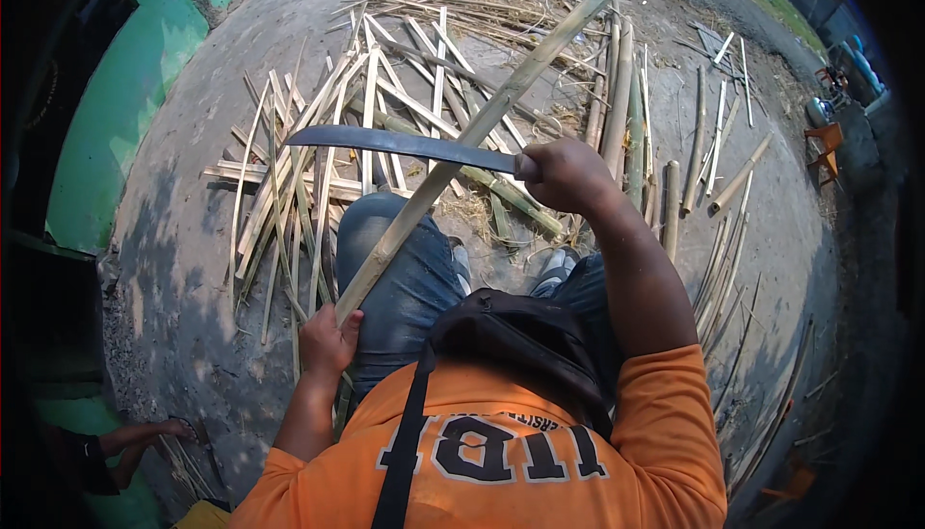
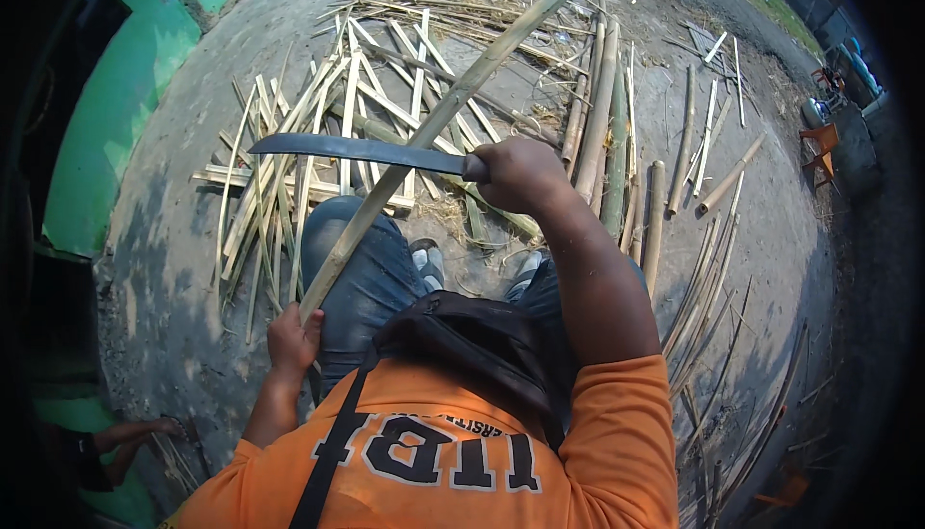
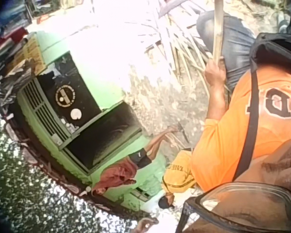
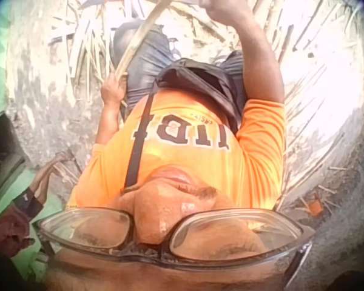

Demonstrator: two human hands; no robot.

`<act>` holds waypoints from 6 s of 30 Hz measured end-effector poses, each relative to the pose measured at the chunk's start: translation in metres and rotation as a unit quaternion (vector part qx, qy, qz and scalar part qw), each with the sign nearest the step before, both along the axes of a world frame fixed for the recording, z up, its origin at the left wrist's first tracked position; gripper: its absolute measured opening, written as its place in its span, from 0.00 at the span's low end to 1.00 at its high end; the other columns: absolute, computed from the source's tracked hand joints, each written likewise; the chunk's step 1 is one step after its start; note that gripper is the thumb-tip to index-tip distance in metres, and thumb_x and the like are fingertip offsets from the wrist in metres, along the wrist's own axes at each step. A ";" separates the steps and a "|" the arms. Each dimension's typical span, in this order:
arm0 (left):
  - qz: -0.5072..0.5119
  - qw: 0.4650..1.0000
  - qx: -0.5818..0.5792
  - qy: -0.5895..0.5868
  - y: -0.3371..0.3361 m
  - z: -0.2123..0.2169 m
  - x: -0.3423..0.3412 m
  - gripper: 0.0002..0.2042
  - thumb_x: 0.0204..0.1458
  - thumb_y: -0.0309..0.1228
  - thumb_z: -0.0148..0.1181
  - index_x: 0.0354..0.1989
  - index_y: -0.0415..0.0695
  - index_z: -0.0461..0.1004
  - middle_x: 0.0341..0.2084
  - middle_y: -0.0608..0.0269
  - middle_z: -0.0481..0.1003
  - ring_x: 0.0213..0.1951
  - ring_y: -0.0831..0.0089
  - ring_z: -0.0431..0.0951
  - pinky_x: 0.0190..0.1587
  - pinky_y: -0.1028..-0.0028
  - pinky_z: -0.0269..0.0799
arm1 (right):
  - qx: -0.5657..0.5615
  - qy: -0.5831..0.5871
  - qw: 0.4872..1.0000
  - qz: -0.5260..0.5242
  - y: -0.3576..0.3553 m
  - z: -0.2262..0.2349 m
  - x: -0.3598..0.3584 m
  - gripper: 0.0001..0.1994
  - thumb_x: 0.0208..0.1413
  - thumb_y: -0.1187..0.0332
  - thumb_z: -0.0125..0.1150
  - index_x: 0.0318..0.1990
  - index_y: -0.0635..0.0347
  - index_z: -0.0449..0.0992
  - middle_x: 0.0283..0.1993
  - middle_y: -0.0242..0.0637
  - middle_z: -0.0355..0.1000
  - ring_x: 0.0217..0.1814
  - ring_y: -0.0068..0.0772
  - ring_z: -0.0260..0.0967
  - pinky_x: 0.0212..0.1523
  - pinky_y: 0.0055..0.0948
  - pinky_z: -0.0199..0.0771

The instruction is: The person shaves a long bamboo strip with a machete while sitting outdoors. They hold the bamboo strip by hand and scrape the blade along its length to smooth it, with many bamboo poles and shavings scattered on the ground around them.

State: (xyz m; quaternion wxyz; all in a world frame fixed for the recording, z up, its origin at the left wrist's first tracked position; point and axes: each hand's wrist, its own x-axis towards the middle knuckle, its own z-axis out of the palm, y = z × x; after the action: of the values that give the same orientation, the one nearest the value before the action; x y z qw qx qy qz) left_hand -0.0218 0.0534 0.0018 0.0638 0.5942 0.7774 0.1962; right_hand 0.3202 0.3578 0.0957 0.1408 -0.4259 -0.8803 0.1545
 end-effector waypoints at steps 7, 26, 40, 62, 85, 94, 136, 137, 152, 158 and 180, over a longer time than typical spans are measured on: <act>0.019 0.999 0.007 0.035 0.000 -0.005 -0.001 0.34 0.60 0.65 0.49 0.26 0.40 0.68 0.21 0.42 0.73 0.28 0.36 0.76 0.29 0.47 0.70 | -0.045 -0.009 0.992 -0.115 0.038 -0.006 0.030 0.10 0.58 0.60 0.59 0.39 0.52 0.83 0.34 0.49 0.79 0.40 0.57 0.77 0.44 0.50 0.77; 0.014 0.998 0.009 0.055 0.003 0.001 -0.002 0.34 0.59 0.66 0.50 0.24 0.41 0.68 0.19 0.43 0.73 0.26 0.37 0.76 0.27 0.47 0.70 | -0.063 0.076 0.972 -0.212 0.055 -0.014 0.049 0.12 0.60 0.54 0.61 0.41 0.48 0.84 0.36 0.46 0.81 0.35 0.54 0.79 0.41 0.49 0.79; 0.008 0.999 0.025 0.042 0.003 -0.010 -0.006 0.36 0.60 0.68 0.47 0.24 0.41 0.67 0.20 0.44 0.72 0.26 0.38 0.76 0.28 0.48 0.70 | -0.030 -0.053 0.998 -0.035 0.015 0.018 0.026 0.09 0.53 0.61 0.63 0.37 0.51 0.83 0.32 0.49 0.78 0.37 0.53 0.77 0.41 0.46 0.77; 0.005 0.998 0.020 0.064 0.005 -0.005 -0.008 0.35 0.58 0.69 0.48 0.25 0.41 0.68 0.20 0.45 0.73 0.27 0.39 0.77 0.28 0.49 0.71 | -0.028 -0.031 0.977 -0.209 0.031 0.019 0.060 0.10 0.54 0.63 0.62 0.40 0.52 0.83 0.37 0.49 0.80 0.41 0.55 0.78 0.46 0.47 0.77; -0.014 0.999 0.028 0.043 0.006 -0.016 -0.018 0.35 0.59 0.67 0.50 0.25 0.41 0.68 0.19 0.43 0.73 0.27 0.38 0.77 0.28 0.48 0.71 | -0.036 0.010 0.980 -0.196 0.044 0.016 0.069 0.11 0.54 0.61 0.61 0.41 0.52 0.83 0.39 0.48 0.81 0.45 0.52 0.80 0.48 0.47 0.78; -0.012 0.999 0.005 0.036 0.006 -0.004 -0.013 0.35 0.59 0.67 0.49 0.25 0.41 0.69 0.20 0.43 0.74 0.27 0.37 0.77 0.28 0.48 0.71 | -0.088 0.046 0.966 -0.241 0.054 0.002 0.071 0.13 0.55 0.60 0.61 0.46 0.49 0.84 0.39 0.50 0.80 0.44 0.53 0.79 0.48 0.46 0.78; -0.028 0.999 0.009 -0.043 0.007 -0.012 -0.016 0.34 0.61 0.64 0.50 0.25 0.38 0.68 0.20 0.39 0.72 0.28 0.35 0.75 0.30 0.48 0.68 | -0.043 0.067 0.994 -0.077 0.036 0.008 0.050 0.10 0.55 0.62 0.65 0.35 0.59 0.80 0.29 0.48 0.77 0.31 0.47 0.76 0.40 0.43 0.76; -0.026 0.999 0.016 -0.041 0.006 -0.013 -0.017 0.34 0.61 0.63 0.50 0.25 0.38 0.68 0.20 0.39 0.72 0.28 0.35 0.75 0.30 0.48 0.69 | -0.016 0.035 0.997 -0.070 0.037 0.014 0.051 0.09 0.55 0.61 0.65 0.36 0.57 0.81 0.31 0.49 0.77 0.34 0.51 0.76 0.41 0.44 0.76; -0.028 1.000 0.004 -0.004 0.006 -0.005 -0.020 0.32 0.61 0.62 0.52 0.24 0.40 0.69 0.19 0.41 0.71 0.28 0.35 0.75 0.29 0.48 0.69 | -0.096 0.082 0.976 -0.178 0.054 0.004 0.085 0.11 0.50 0.65 0.65 0.37 0.62 0.80 0.30 0.51 0.77 0.35 0.49 0.77 0.40 0.41 0.75; -0.039 0.998 0.045 -0.008 0.007 -0.017 -0.024 0.31 0.61 0.61 0.52 0.25 0.40 0.68 0.21 0.41 0.72 0.28 0.36 0.75 0.30 0.47 0.69 | -0.031 0.080 0.980 -0.178 0.056 0.025 0.124 0.12 0.52 0.63 0.65 0.41 0.60 0.82 0.31 0.53 0.78 0.35 0.55 0.77 0.40 0.44 0.76; -0.050 0.998 0.015 0.018 0.013 0.016 -0.025 0.31 0.60 0.60 0.55 0.24 0.39 0.68 0.20 0.40 0.72 0.27 0.35 0.75 0.29 0.48 0.69 | 0.042 0.062 0.909 -0.410 0.083 -0.030 0.151 0.14 0.59 0.54 0.59 0.45 0.47 0.84 0.40 0.49 0.81 0.46 0.56 0.79 0.47 0.51 0.78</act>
State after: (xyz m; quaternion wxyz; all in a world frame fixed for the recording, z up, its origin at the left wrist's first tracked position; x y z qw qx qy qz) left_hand -0.0466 0.0667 0.0173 0.0507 0.6368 0.7447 0.1931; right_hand 0.4716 0.4404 0.0653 0.2641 -0.7324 -0.6234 0.0719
